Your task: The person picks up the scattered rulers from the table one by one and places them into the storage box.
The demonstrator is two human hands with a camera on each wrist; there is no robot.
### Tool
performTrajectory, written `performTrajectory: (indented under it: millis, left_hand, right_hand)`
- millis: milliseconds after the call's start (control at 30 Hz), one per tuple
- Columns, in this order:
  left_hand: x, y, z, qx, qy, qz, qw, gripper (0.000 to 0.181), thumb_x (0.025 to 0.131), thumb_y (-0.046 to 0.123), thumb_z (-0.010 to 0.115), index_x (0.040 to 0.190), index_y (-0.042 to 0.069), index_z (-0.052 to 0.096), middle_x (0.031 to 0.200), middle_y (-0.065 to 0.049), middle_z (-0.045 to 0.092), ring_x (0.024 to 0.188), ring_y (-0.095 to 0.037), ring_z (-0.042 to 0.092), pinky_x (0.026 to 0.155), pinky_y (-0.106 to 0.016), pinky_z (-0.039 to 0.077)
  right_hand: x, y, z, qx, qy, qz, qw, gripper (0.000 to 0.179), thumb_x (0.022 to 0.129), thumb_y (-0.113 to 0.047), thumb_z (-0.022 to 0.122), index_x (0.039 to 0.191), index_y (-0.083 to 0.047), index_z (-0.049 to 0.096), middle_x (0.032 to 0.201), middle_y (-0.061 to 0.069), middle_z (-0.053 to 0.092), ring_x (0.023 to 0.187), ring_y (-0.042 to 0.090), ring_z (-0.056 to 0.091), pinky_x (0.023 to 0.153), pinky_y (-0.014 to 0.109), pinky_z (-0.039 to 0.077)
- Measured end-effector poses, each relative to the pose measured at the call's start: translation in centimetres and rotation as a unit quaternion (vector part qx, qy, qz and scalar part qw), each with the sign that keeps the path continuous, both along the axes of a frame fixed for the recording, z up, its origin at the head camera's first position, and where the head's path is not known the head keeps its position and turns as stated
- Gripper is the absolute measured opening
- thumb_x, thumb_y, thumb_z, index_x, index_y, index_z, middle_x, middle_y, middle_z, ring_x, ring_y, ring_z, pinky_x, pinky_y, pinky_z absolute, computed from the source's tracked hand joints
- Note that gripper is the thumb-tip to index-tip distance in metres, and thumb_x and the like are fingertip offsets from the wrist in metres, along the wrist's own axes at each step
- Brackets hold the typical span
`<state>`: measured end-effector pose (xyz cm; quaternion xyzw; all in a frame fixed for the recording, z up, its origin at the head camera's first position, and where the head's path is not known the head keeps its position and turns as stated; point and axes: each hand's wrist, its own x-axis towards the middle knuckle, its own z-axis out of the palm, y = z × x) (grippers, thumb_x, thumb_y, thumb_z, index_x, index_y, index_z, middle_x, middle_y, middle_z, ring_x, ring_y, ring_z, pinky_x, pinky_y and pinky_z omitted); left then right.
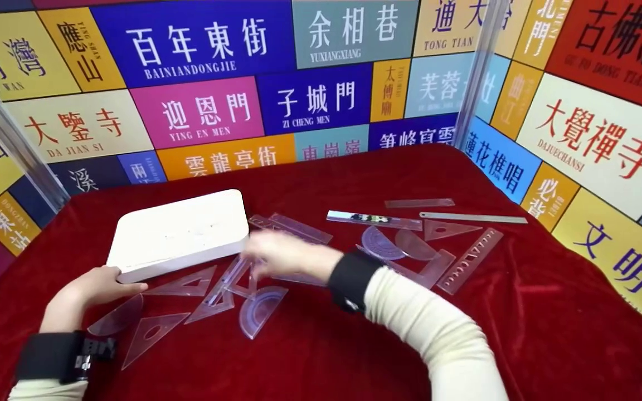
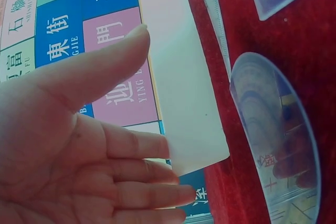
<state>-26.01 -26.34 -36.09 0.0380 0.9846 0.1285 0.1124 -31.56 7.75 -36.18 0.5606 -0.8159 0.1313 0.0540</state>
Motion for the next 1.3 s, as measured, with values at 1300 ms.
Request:
performTrajectory:
  millis: [1300]
  left_hand:
    - [0.1,0.0,-0.1,-0.001,0.002,-0.001,1.0,0.065,0.083,0.037,0.062,0.112,-0.02,0.051,0.112,-0.039,0.051,0.1,-0.045,0.053,0.087,-0.053,0.042]
  right_hand:
    - [1.4,-1.6,-3.2,0.225,-0.053,-0.108,0.9669,0.06,0.059,-0.028,0.085,0.103,-0.008,0.05,0.099,0.004,0.055,0.088,0.019,0.056,0.08,0.03,0.046]
